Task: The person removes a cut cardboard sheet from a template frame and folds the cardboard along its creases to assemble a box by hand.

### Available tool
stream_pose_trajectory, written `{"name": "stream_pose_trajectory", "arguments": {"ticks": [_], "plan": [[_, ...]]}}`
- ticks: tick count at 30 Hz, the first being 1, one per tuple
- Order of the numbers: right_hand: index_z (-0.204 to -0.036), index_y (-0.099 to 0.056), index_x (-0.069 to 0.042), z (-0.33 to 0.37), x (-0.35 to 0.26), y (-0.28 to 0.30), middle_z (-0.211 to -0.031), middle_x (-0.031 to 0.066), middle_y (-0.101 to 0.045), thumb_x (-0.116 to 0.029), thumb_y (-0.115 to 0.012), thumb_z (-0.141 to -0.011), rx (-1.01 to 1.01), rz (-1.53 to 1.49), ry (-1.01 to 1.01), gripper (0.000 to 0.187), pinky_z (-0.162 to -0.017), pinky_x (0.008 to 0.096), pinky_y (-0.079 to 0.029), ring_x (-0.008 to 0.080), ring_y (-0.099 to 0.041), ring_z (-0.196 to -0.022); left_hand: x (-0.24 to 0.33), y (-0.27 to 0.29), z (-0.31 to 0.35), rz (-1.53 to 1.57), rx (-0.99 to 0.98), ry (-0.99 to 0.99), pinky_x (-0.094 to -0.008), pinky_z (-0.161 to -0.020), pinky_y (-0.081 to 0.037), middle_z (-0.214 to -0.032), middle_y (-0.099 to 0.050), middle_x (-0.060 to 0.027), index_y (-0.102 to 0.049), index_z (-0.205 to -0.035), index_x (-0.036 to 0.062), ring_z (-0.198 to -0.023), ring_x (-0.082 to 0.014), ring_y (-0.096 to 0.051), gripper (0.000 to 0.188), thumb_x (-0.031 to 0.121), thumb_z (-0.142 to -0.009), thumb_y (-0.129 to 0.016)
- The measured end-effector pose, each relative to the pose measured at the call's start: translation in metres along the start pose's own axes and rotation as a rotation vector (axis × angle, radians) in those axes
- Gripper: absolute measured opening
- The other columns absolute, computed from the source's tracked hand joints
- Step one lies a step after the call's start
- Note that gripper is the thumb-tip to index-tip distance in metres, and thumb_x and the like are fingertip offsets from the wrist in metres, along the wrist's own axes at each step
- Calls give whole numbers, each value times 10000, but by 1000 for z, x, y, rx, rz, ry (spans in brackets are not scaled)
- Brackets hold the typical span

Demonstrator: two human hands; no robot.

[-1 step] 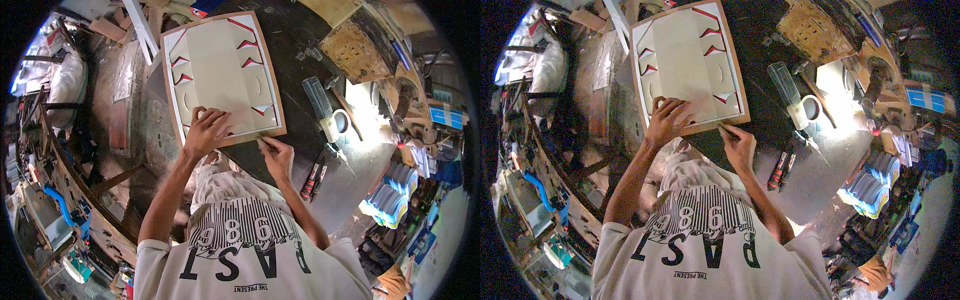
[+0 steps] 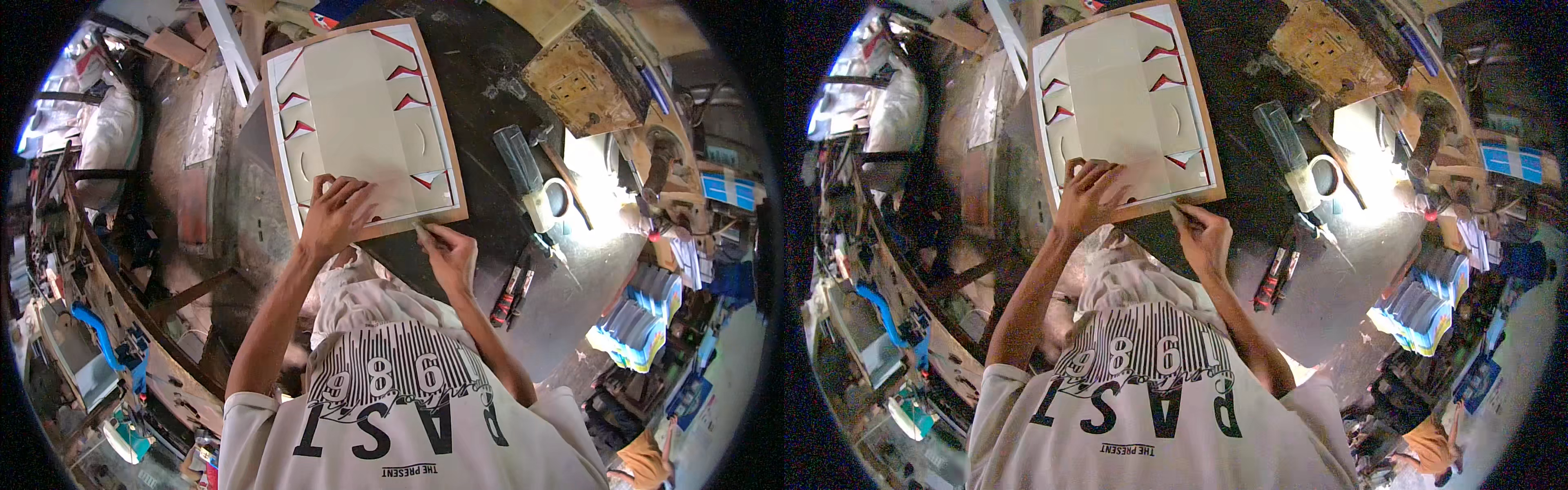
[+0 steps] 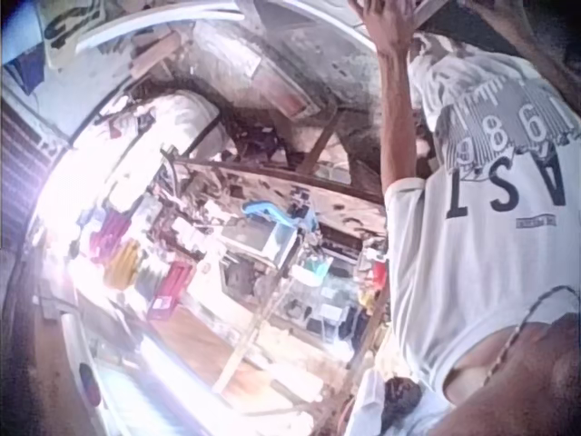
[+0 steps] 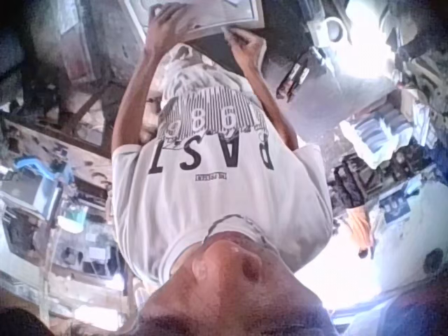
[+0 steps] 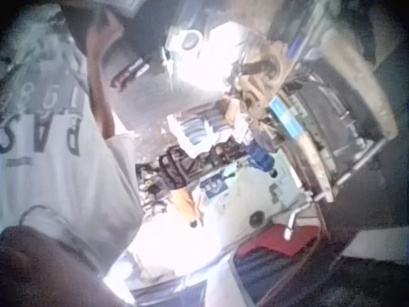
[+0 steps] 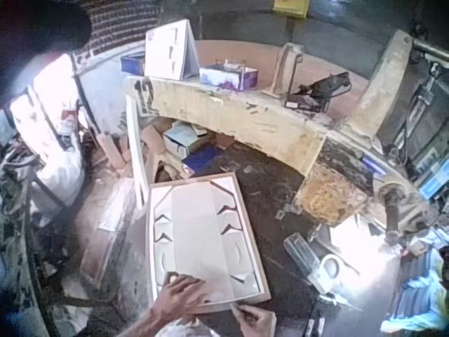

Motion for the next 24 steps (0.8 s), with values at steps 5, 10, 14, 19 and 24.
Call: {"name": "stream_pose_trajectory", "arguments": {"ticks": [5,10,14,19,24], "plan": [[-996,-728,78,3,21,-20,-725,63,-706,-172,-762,-872,35,-241,-237,281,-565,241,-472,49,-587,-657,-4,4,7,82,-46,192,-422,-1018,-357,-1161,-670,-62,-644,-1189,72,-1113,-234,-594,474,252,-778,-798],[-991,-738,51,3,-6,-13,-808,119,-743,-159,-743,-883,210,-16,-83,236,-580,275,-514,117,-668,-656,-22,20,55,77,5,492,-495,-1102,-292,-1450,-443,-151,-445,-1411,87,-1348,-338,-395,932,404,-659,-894],[-998,-741,19,1,-36,-7,-872,152,-741,-123,-717,-892,237,252,138,180,-609,316,-540,195,-697,-664,-41,32,94,45,65,737,-610,-1150,-196,-1560,-172,-236,-201,-1532,116,-1444,-429,-176,1331,447,-497,-967],[-1031,-733,-15,-4,-54,-11,-925,121,-715,-27,-673,-864,157,317,196,177,-765,343,-549,280,-692,-815,-46,31,101,34,25,713,-631,-1132,-209,-1560,-143,-252,-184,-1542,115,-1453,-439,-155,1339,466,-512,-964],[-1039,-724,-33,-21,-53,-15,-1020,93,-674,35,-612,-818,-113,451,421,256,-804,376,-554,280,-668,-917,-45,23,102,64,46,737,-630,-1131,-216,-1550,-150,-254,-184,-1544,119,-1450,-439,-158,1312,448,-535,-956]]}}
Point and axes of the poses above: each hand's wrist, its own z-axis away from the middle knuckle, its own y-axis out of the back of the hand, x = y × z, the point moved 5 cm from there along -z, towards the middle knuckle
